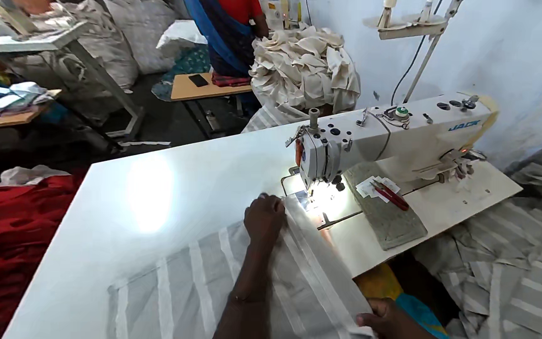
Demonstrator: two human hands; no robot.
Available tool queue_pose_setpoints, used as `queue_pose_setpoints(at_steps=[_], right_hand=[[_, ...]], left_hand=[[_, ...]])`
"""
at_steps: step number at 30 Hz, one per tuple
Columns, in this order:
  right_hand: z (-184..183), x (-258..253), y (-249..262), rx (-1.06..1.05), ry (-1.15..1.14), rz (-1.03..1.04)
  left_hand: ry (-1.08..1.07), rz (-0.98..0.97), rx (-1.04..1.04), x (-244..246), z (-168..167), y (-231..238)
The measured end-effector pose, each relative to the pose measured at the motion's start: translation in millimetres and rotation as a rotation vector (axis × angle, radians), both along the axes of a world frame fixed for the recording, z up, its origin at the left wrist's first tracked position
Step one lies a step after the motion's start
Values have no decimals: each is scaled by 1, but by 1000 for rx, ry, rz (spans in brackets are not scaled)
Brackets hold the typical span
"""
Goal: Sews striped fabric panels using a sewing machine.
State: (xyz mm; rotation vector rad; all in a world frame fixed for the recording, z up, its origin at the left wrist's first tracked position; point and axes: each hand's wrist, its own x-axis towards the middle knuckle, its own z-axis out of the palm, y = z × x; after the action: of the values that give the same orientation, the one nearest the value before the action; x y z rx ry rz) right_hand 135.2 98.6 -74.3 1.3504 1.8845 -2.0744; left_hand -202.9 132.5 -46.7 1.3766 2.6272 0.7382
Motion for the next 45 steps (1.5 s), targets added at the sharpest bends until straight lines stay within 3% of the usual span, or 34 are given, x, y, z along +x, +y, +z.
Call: queue_pose_setpoints(at_steps=[3,7,9,12,15,19,25,30,34,37,41,45], right_hand=[[-8,24,12,300,-153,9],[23,-27,28,1025,247,-122],[26,-77,34,1135,361,-35],[-8,-131,35,1235,284,-18],[-27,-139,31,1412,200,-74],[-27,-137,23,1575,89,-27],[-18,-140,21,1660,9,-3],[9,-139,26,1573,-19,72],[-4,-139,26,1506,-26,151],[-6,-134,25,1479,6,146],[28,-105,32,1132,-81,271],[5,-96,68,1507,12,148]], left_hand=[[35,19,118,7,-19,-2],[59,27,159,4,-21,-1],[66,21,165,3,-23,1],[16,33,171,-2,-22,3],[60,-18,230,-11,-28,5],[103,-36,236,-12,-33,4],[-8,-53,-90,-7,-7,-16],[21,-26,-209,-9,0,-12],[-31,-58,-385,-14,19,-10],[19,-43,-369,-2,5,-20],[184,-106,-191,40,-36,-53],[236,-292,-73,89,-44,-56]])
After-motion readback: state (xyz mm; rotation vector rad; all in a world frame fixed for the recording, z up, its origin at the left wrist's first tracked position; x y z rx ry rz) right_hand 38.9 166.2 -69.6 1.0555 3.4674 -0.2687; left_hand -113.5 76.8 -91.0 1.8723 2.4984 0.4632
